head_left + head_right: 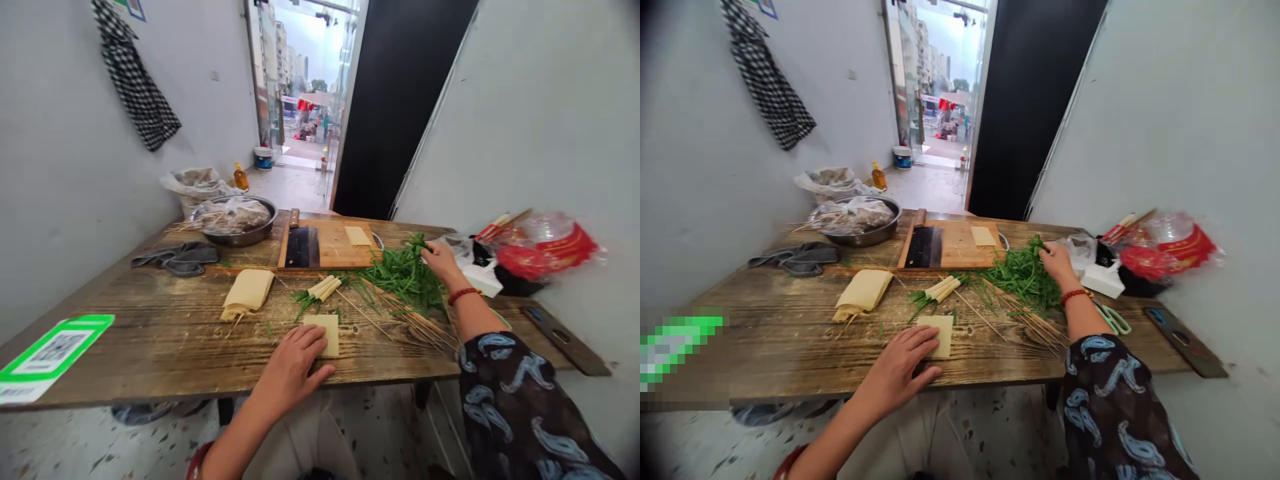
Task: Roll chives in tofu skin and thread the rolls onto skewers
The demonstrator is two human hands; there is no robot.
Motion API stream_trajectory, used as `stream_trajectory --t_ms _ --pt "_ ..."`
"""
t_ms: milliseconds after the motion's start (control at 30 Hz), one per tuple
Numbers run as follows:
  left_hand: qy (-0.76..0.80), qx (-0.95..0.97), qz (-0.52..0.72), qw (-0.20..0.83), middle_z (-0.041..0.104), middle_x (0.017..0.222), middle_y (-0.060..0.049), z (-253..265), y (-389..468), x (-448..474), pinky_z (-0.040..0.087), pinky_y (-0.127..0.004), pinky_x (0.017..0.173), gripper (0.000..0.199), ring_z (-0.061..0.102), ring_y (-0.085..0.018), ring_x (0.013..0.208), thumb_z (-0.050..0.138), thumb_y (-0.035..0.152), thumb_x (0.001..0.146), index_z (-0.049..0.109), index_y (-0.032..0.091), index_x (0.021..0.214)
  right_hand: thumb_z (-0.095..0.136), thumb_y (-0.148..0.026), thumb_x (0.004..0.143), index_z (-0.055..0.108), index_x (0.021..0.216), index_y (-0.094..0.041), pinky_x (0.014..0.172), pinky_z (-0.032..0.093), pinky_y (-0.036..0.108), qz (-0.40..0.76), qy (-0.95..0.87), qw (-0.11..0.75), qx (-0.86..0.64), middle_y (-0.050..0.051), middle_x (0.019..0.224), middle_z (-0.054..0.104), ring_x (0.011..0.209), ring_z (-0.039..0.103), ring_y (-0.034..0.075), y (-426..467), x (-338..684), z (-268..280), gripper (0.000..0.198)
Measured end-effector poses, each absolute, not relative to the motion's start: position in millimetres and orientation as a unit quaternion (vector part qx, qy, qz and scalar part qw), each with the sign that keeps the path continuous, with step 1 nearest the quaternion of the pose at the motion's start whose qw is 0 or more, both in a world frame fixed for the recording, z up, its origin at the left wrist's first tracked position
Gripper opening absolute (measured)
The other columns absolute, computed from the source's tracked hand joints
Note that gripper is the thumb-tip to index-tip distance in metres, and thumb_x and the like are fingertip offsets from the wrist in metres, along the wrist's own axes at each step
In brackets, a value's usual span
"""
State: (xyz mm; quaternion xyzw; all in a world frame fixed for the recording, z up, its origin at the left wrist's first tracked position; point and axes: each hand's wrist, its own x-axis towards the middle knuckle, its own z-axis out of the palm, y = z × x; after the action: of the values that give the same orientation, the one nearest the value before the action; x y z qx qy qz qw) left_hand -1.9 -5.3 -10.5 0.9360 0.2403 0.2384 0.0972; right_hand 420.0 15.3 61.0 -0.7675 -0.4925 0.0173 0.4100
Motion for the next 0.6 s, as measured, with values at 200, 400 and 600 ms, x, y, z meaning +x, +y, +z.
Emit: stream_trajectory --t_ms 200,400,600 --pt "0.233 0.938 0.241 0.083 0.061 0.125 -0.009 -14.1 -2.8 -1.9 0.046 -0.05 0.098 0.032 0.054 -0.028 0.117 0.064 0.035 0.081 0.062 0.021 0.109 0.049 -0.054 0.076 0.064 0.084 -0.017 0.055 0.043 0.028 0.128 -0.485 0.508 -0.7 0.001 0.06 0.061 0.058 0.054 0.016 10.2 403.3 76.5 0.041" --pt "0.239 0.926 0.263 0.128 0.063 0.122 -0.009 -16.7 -1.4 -4.0 0.047 -0.049 0.098 0.033 0.056 -0.027 0.115 0.064 0.033 0.081 0.063 0.021 0.111 0.053 -0.057 0.076 0.062 0.086 -0.019 0.04 0.032 0.021 0.225 -0.486 0.552 -0.64 -0.003 0.053 0.053 0.043 0.041 0.01 5.4 368.8 95.4 0.041" --pt "0.33 0.785 0.398 0.342 0.068 0.109 -0.011 0.6 13.7 6.2 0.05 -0.041 0.09 0.032 0.063 -0.022 0.1 0.053 0.036 0.088 0.062 0.017 0.111 0.054 -0.045 0.081 0.062 0.085 -0.019 0.041 0.034 0.02 0.263 -0.555 0.508 -0.605 -0.003 0.057 0.056 0.045 0.044 0.01 -0.8 316.1 94.0 0.028"
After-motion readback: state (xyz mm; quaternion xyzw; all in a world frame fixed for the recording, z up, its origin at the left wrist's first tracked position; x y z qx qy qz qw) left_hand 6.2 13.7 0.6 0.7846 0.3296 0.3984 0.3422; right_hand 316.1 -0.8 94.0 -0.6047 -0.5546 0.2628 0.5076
